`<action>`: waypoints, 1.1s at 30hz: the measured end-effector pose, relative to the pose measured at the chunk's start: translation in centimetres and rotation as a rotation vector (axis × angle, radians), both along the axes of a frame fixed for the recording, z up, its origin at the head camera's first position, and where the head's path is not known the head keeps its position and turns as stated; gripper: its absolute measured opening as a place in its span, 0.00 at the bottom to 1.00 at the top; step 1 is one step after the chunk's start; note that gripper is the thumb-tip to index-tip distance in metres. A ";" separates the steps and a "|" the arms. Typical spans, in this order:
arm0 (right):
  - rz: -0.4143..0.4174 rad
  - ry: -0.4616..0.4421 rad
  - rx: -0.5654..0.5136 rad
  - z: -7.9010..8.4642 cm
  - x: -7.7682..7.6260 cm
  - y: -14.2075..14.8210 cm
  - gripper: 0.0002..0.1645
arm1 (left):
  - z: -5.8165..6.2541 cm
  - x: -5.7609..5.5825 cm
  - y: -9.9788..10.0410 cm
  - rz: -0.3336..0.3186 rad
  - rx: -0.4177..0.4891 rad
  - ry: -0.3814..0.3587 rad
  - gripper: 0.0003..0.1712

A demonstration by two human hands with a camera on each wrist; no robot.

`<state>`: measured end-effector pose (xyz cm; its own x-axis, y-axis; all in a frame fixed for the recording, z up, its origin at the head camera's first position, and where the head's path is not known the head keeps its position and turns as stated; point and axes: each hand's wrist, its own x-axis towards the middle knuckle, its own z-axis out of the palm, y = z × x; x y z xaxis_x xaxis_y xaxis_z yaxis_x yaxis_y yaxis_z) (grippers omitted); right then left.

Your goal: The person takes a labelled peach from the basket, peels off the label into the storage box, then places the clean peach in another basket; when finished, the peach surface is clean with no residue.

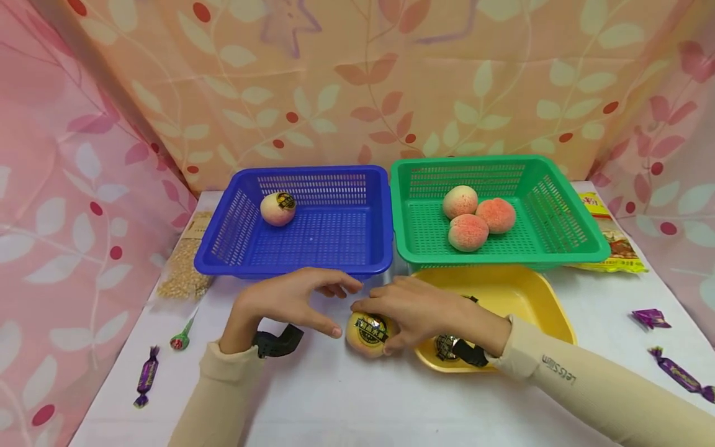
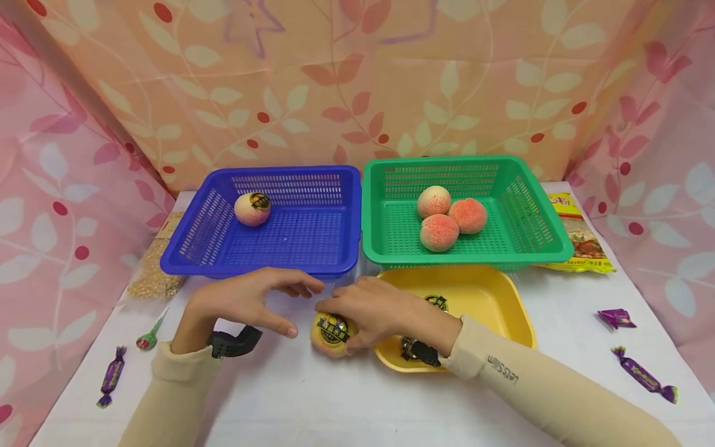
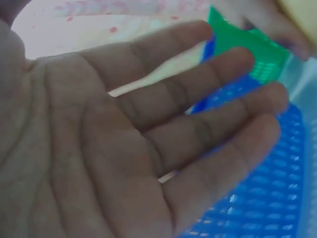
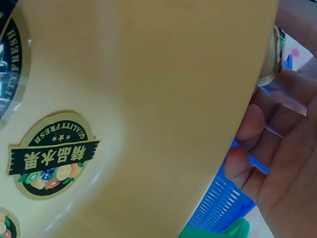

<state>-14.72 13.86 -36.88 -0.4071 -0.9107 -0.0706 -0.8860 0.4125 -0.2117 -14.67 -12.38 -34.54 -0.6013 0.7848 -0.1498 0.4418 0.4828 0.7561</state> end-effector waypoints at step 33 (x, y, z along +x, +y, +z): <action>-0.077 -0.373 -0.317 0.0 -0.4 0.5 0.18 | -7.7 -3.0 2.9 -0.071 0.028 -0.193 0.40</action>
<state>-15.09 14.38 -36.91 -0.4737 -0.8792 0.0518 -0.6958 0.3376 -0.6340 -17.68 -9.53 -42.21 -0.5067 0.8297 -0.2344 0.3200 0.4334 0.8424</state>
